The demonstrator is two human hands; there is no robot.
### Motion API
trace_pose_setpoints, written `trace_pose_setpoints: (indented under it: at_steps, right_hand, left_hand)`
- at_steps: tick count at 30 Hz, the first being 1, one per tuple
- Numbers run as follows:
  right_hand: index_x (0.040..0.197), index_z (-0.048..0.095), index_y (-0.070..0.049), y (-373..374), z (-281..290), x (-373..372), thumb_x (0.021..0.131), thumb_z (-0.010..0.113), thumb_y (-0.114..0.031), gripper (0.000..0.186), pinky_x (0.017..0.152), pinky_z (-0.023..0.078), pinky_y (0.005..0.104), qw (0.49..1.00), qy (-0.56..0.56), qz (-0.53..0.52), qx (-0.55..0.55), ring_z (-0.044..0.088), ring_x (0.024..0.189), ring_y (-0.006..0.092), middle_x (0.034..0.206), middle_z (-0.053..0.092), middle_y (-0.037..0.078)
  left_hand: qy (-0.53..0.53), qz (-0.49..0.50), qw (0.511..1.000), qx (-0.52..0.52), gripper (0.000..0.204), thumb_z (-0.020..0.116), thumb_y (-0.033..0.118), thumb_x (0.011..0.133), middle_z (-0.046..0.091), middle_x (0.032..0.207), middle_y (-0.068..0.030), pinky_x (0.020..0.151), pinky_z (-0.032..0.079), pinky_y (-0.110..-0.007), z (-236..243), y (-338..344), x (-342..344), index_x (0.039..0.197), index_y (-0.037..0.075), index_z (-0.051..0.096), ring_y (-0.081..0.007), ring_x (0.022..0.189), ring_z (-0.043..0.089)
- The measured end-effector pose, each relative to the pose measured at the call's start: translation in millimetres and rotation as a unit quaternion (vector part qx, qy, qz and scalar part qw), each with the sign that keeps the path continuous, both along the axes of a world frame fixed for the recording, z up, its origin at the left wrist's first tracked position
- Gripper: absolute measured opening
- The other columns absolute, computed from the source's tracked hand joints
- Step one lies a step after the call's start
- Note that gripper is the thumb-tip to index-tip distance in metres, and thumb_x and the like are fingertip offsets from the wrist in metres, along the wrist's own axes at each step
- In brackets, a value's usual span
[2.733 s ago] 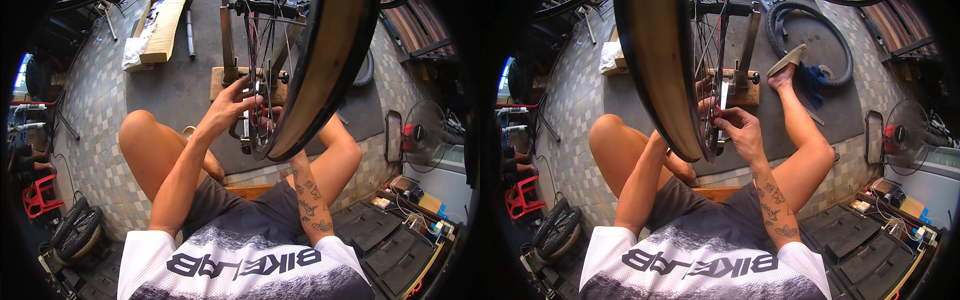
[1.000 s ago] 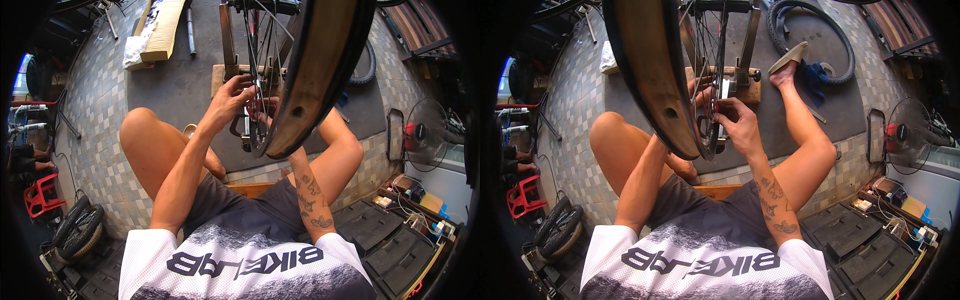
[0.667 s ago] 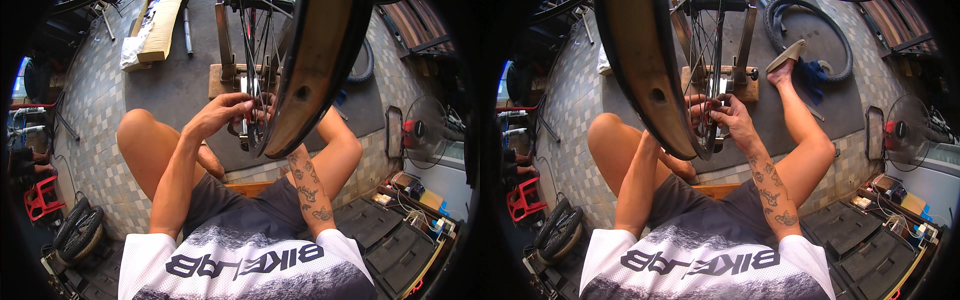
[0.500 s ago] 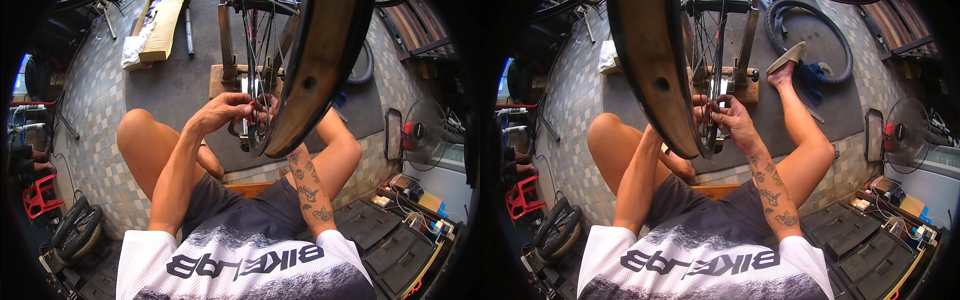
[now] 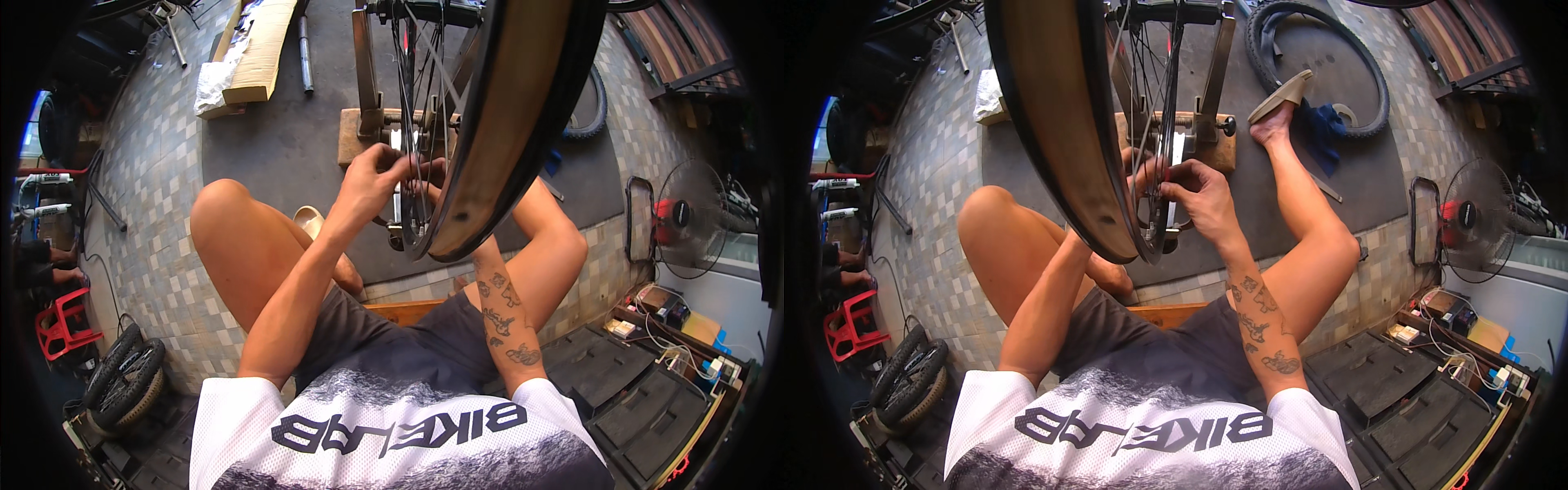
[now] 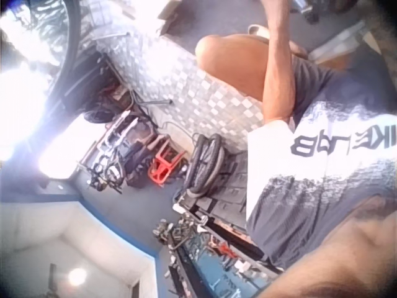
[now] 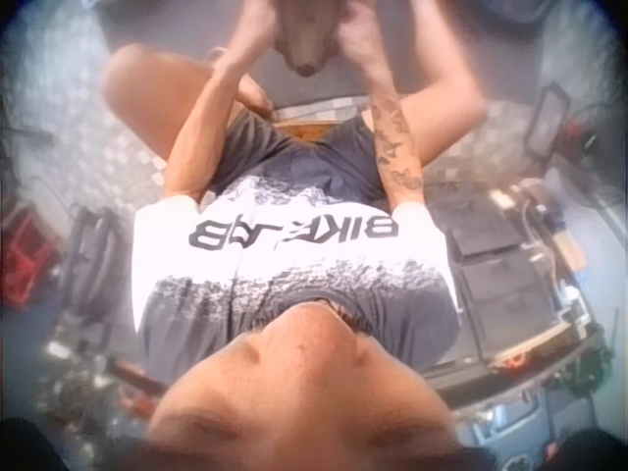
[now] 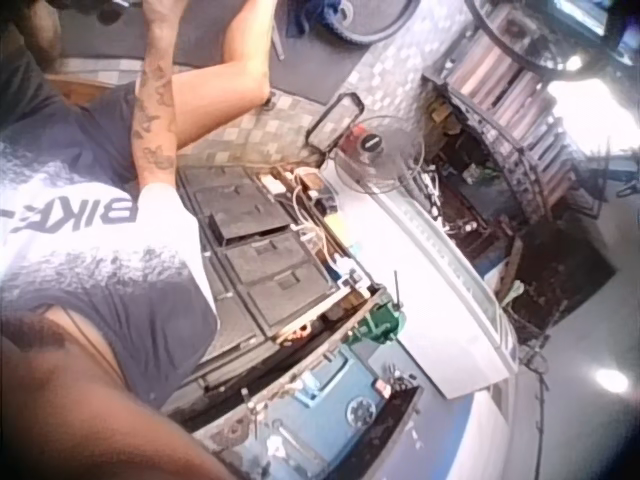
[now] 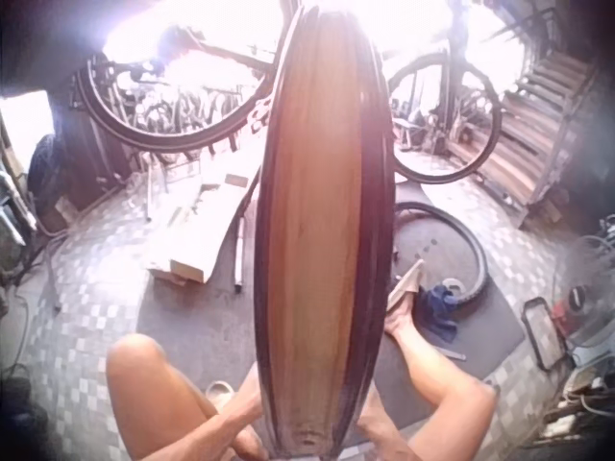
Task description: The person sits on the floor and works on a bicycle wheel mounted on a truing stand. They rotate the wheel, adjust the spokes with a spoke wrench, and use a red plastic tool to check alignment.
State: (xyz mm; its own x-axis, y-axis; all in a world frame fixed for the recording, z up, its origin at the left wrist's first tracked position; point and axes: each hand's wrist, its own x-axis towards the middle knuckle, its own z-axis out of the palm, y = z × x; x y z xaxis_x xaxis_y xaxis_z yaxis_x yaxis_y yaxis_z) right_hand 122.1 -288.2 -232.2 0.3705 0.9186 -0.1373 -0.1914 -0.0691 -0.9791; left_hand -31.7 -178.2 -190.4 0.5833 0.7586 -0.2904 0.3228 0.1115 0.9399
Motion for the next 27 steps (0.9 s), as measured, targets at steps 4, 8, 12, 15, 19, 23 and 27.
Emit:
trace_pose_setpoints:
  at_steps: [4, 8, 12, 15, 19, 23, 27]
  right_hand:
    - [0.11, 0.071, 0.002, 26.6, -21.4, -2.0, 0.093, 0.079, -0.006, 0.02, 0.087, 0.058, 0.0272, 0.986, -0.071, -0.149, -0.03, 0.071, 0.093, 0.0104, 0.102, 0.077, 0.006]
    - [0.111, 0.07, 0.002, 18.3, -16.5, -0.9, 0.094, 0.078, -0.004, 0.019, 0.086, 0.058, 0.0263, 0.977, -0.001, -0.203, 0.062, 0.072, 0.094, 0.0117, 0.102, 0.077, 0.007]
    - [0.111, 0.07, 0.001, -1.8, -8.7, -6.8, 0.094, 0.079, -0.005, 0.02, 0.088, 0.058, 0.0266, 0.994, -0.02, -0.105, -0.006, 0.072, 0.095, 0.0117, 0.103, 0.077, 0.007]
    - [0.111, 0.07, 0.001, -4.0, -11.6, -10.9, 0.093, 0.079, -0.005, 0.021, 0.091, 0.057, 0.0275, 0.998, 0.049, -0.02, 0.014, 0.072, 0.098, 0.011, 0.105, 0.077, 0.006]
    - [0.115, 0.069, 0.001, -3.9, -11.6, -10.2, 0.093, 0.079, -0.005, 0.025, 0.093, 0.058, 0.0285, 0.995, 0.098, 0.021, 0.028, 0.071, 0.101, 0.012, 0.107, 0.077, 0.006]
    - [0.125, 0.064, 0.001, -8.3, 0.4, -8.9, 0.094, 0.078, -0.005, 0.034, 0.095, 0.058, 0.0291, 0.999, 0.025, 0.028, 0.021, 0.071, 0.104, 0.0132, 0.111, 0.077, 0.008]
    - [0.136, 0.054, 0.0, -7.7, 6.7, -10.4, 0.096, 0.075, -0.003, 0.045, 0.095, 0.058, 0.029, 0.996, 0.078, 0.035, 0.029, 0.071, 0.104, 0.0149, 0.113, 0.075, 0.012]
  left_hand:
    - [-0.2, -0.035, 0.963, -0.176, 0.061, 0.064, 0.05, 0.105, 0.067, 0.133, -0.0106, 0.086, 0.06, -0.033, -4.8, 15.5, -2.0, 0.136, -0.002, 0.06, -0.0179, 0.109, 0.069]
    - [-0.206, -0.037, 0.966, -0.149, 0.076, 0.071, 0.047, 0.101, 0.06, 0.143, -0.0144, 0.102, 0.056, -0.039, -3.1, 12.8, -3.8, 0.154, -0.002, 0.048, -0.0218, 0.129, 0.061]
    - [-0.215, -0.026, 0.964, -0.156, 0.076, 0.073, 0.045, 0.1, 0.062, 0.141, -0.0159, 0.101, 0.055, -0.037, 4.7, 11.1, -5.5, 0.155, -0.001, 0.048, -0.0217, 0.127, 0.061]
    - [-0.208, -0.018, 0.968, -0.142, 0.074, 0.072, 0.044, 0.101, 0.063, 0.14, -0.0163, 0.102, 0.053, -0.035, 7.8, 11.2, -5.1, 0.156, 0.001, 0.048, -0.021, 0.126, 0.061]
    - [-0.2, -0.012, 0.966, -0.163, 0.071, 0.071, 0.043, 0.102, 0.064, 0.138, -0.0155, 0.103, 0.05, -0.035, 5.5, 11.5, -6.0, 0.156, 0.001, 0.048, -0.0197, 0.123, 0.061]
    - [-0.212, -0.023, 0.972, -0.102, 0.065, 0.07, 0.041, 0.103, 0.065, 0.134, -0.0138, 0.102, 0.05, -0.035, -1.3, 9.5, -3.8, 0.15, -0.001, 0.054, -0.0185, 0.12, 0.061]
    - [-0.182, 0.023, 0.981, -0.064, 0.053, 0.073, 0.041, 0.102, 0.07, 0.121, -0.0096, 0.095, 0.051, -0.032, -5.9, 6.2, -5.0, 0.134, 0.0, 0.065, -0.0145, 0.109, 0.063]
